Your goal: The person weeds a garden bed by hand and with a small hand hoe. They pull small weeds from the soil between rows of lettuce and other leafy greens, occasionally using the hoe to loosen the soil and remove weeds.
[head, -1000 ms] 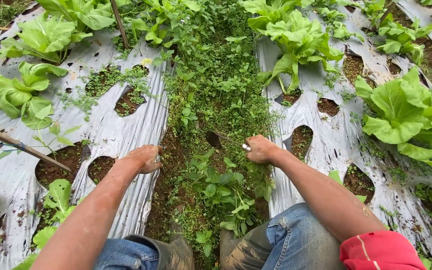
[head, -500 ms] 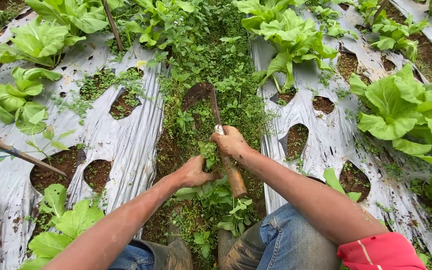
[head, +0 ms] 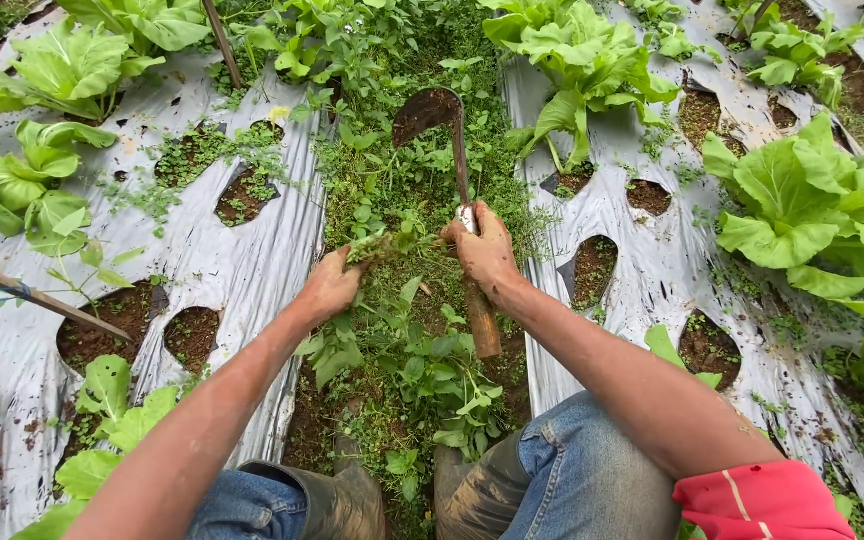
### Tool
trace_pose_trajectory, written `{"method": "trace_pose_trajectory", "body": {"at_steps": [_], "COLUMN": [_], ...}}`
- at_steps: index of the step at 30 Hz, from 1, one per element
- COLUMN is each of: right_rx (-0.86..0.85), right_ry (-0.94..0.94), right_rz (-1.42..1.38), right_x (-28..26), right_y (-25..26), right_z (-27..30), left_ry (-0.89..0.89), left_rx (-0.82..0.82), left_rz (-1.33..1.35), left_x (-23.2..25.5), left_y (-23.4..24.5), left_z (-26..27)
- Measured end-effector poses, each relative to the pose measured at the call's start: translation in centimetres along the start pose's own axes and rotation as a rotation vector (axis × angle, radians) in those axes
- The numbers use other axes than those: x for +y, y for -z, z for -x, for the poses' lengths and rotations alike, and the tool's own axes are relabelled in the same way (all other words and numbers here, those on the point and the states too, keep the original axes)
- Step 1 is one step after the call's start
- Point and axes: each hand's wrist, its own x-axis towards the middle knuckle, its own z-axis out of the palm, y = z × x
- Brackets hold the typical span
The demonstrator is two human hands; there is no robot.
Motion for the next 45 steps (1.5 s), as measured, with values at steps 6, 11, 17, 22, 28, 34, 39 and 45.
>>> {"method": "trace_pose_trajectory", "body": {"at_steps": [6,11,17,22,28,34,39,45], "right_rx": [-0.002,-0.061,-0.233,-0.433,-0.393,-0.396,-0.462,-0.469], "right_ry": [0.306,0.408,0.652,0.64,0.234,0.114,0.125,0.1], "right_rz": [0.102,0.387,0.483,0.534,0.9,0.895,0.861,0.862], "right_x": [2.7,4.2,6.2,5.7,6.2,6.2,4.6,6.5], "right_y": [2.3,1.8,0.7,0.4,1.7,3.0,2.3,1.7], "right_z": [-0.2,-0.4,-0.4,-0.3,-1.1,-1.4,-0.5,-2.5], "left_ry": [0.136,0.134,0.11,0.045,0.049,0.141,0.195,0.105], "left_rx": [0.313,0.336,0.231,0.195,0.275,0.232,-0.085,-0.32], "left_rz": [0.184,0.39,0.408,0.472,0.376,0.147,-0.142,-0.571], "left_x": [-1.9,-1.2,-2.8,-1.3,1.5,-1.7,-1.4,-1.2], "left_y": [4.3,5.3,3.4,2.5,3.1,2.7,2.2,2.5], "left_z": [-0.2,0.0,-2.4,-1.7,1.0,-0.5,0.5,0.5]}}
